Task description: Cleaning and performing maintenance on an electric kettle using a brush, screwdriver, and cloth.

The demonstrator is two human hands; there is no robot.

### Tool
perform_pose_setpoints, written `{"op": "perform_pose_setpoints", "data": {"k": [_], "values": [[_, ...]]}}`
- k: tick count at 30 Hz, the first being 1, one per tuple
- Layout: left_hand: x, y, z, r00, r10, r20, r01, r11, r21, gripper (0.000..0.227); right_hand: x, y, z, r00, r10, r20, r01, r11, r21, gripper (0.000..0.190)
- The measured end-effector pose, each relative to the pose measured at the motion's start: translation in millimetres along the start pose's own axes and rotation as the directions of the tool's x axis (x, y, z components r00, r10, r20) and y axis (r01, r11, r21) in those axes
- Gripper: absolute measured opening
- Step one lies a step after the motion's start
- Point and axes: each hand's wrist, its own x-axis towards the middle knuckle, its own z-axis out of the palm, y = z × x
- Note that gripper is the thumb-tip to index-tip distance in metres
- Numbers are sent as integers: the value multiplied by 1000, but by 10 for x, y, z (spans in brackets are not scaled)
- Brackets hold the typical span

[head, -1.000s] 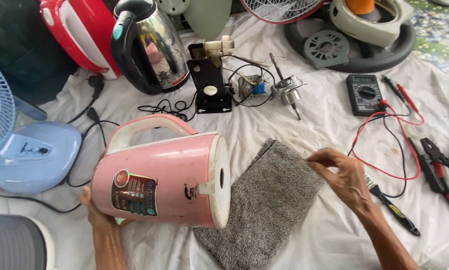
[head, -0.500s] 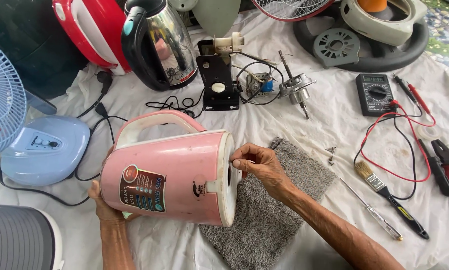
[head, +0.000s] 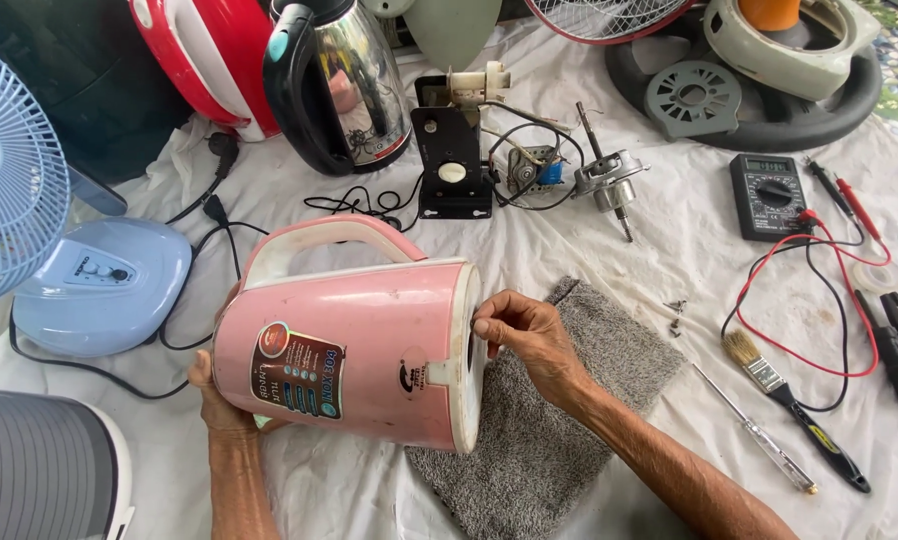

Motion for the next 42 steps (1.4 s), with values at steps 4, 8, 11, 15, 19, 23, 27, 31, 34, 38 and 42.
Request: {"op": "perform_pose_setpoints", "data": {"k": [4,8,11,15,19,23,27,31,34,38,42], "values": [[-571,372,470,1000,17,-2,-17,999,27,63,-55,-106,64,998,-63,-29,61,997,-47,16],[184,26,-231,724,163,670,-315,943,110,91,-60,-75,60,994,-110,-24,107,991,-81,14],[295,-37,-277,744,158,650,-293,951,104,79,-36,-122,76,991,-113,-67,103,984,-145,26],[242,-80,-390,788,108,606,-250,956,154,66,-100,-312,148,1000,16,25,-12,990,-141,71],[409,-189,-418,842,-27,539,-158,943,294,98,-168,-252,111,998,56,41,-48,983,-179,69],[90,-108,-244,946,-72,315,-61,917,394,74,-233,-220,112,998,42,39,-31,970,-239,70],[-112,0,-102,959,-94,268,0,944,329,76,-229,-108,27,998,24,59,-8,967,-256,66],[-416,216,103,978,-122,166,49,920,389,83,-274,-137,37,998,28,52,-15,972,-235,66],[-294,153,24,974,-114,197,37,933,357,81,-254,-135,38,998,35,49,-23,974,-225,66],[-43,-2,-156,950,-102,297,-3,943,332,76,-258,-149,51,998,32,45,-21,973,-228,65],[431,-318,-436,906,-74,416,27,993,118,64,-253,-78,36,999,16,47,-5,972,-233,66]]}}
